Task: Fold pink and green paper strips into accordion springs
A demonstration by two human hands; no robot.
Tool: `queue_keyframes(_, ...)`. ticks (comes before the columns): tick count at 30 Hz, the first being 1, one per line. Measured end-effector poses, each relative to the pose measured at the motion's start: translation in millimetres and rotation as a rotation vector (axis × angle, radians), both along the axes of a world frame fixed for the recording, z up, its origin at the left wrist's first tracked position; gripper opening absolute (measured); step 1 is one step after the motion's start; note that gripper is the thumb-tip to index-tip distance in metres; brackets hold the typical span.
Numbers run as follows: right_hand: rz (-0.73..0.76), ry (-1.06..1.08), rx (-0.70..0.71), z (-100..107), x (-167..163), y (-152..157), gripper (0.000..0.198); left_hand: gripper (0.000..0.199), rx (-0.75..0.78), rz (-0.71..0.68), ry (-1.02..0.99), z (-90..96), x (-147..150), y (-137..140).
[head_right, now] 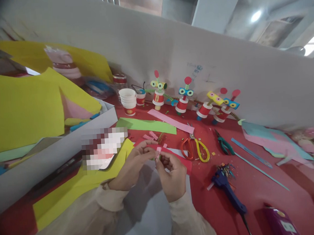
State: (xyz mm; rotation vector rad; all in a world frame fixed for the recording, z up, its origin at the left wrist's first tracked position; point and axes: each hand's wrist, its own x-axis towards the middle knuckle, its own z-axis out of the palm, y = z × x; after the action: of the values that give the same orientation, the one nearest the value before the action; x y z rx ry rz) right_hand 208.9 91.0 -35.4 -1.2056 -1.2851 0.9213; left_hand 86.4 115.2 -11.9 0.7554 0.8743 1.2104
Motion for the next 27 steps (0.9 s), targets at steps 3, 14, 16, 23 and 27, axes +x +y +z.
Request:
queue_keyframes(3,0.004,0.037,-0.018,1.1,-2.8,-0.9,0.028,0.032,-0.006,0.002,-0.029,0.5,-0.2,-0.2)
queue_keyframes(14,-0.052,0.41,-0.128,8.1,1.4,4.9,0.023,0.022,-0.145,-0.093,-0.234,-5.9,-4.9,4.9)
queue_keyframes(16,-0.042,0.519,-0.178,9.4,3.3,6.2,0.022,0.017,-0.158,-0.15,-0.252,-7.2,-4.8,5.0)
queue_keyframes(23,-0.021,0.584,-0.247,9.4,1.5,5.6,0.021,0.018,-0.151,-0.099,-0.13,-7.3,-0.1,2.8)
queue_keyframes(27,-0.027,0.549,-0.227,8.6,-0.5,5.0,0.023,0.02,-0.167,-0.095,-0.121,-11.0,0.1,3.8)
